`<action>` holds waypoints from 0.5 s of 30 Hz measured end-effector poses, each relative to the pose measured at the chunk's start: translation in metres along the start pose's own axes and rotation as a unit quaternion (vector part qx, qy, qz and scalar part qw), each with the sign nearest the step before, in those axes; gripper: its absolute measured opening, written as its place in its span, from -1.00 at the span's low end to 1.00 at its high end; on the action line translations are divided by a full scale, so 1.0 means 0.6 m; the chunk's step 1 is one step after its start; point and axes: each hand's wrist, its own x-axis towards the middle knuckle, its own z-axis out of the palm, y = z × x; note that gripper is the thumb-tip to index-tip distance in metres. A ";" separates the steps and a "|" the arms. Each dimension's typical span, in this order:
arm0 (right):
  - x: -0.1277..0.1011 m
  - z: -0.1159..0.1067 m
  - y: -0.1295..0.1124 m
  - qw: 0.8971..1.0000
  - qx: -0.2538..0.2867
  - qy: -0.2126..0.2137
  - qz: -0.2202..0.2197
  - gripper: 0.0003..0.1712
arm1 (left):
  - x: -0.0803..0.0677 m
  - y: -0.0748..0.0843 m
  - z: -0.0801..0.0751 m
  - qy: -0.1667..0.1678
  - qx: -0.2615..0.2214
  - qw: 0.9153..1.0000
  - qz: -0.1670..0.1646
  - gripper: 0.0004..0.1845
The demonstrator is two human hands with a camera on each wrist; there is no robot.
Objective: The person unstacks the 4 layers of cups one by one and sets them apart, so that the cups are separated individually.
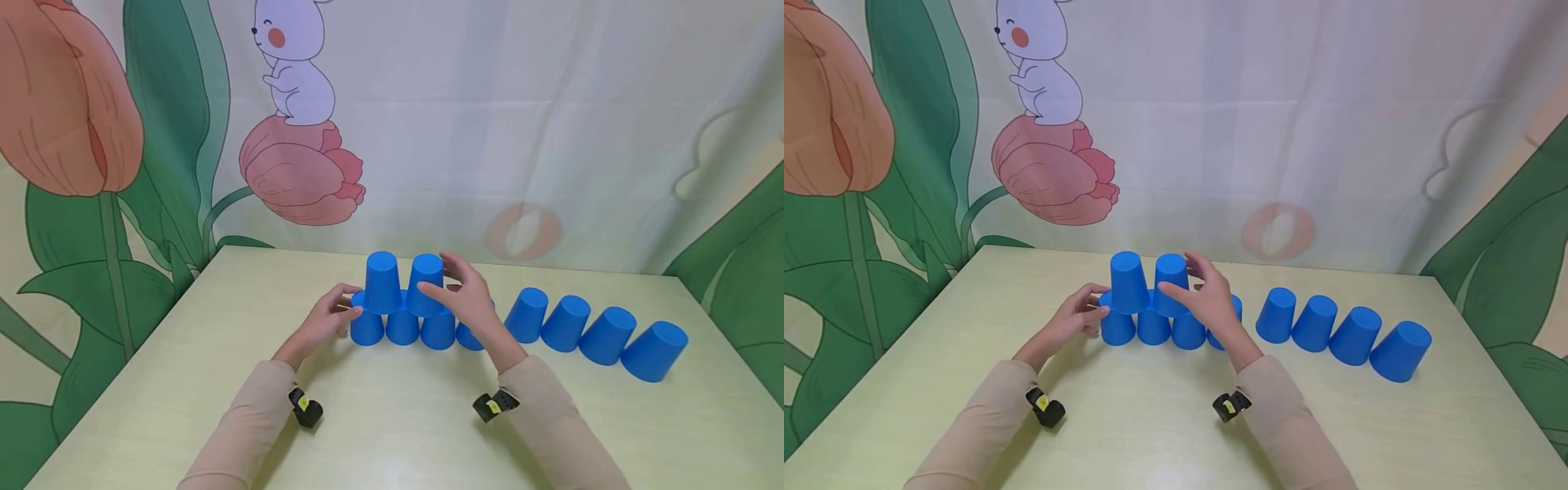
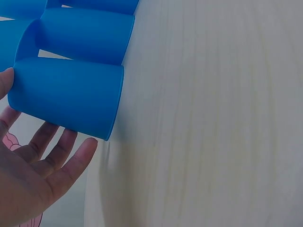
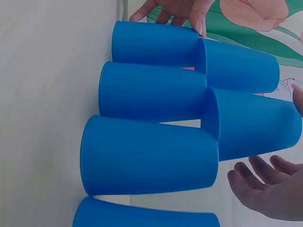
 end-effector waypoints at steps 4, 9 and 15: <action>0.008 0.007 -0.001 1.000 0.005 0.002 0.005 -0.15 | 0.000 0.000 -0.001 -0.002 0.002 1.000 0.002 -0.53; 0.012 0.015 -0.001 1.000 0.009 0.017 0.004 -0.21 | -0.002 0.004 -0.001 -0.008 -0.004 1.000 0.000 -0.51; 0.009 0.020 -0.006 0.999 0.016 0.036 0.000 -0.28 | -0.026 0.039 -0.002 -0.014 -0.003 1.000 0.001 -0.51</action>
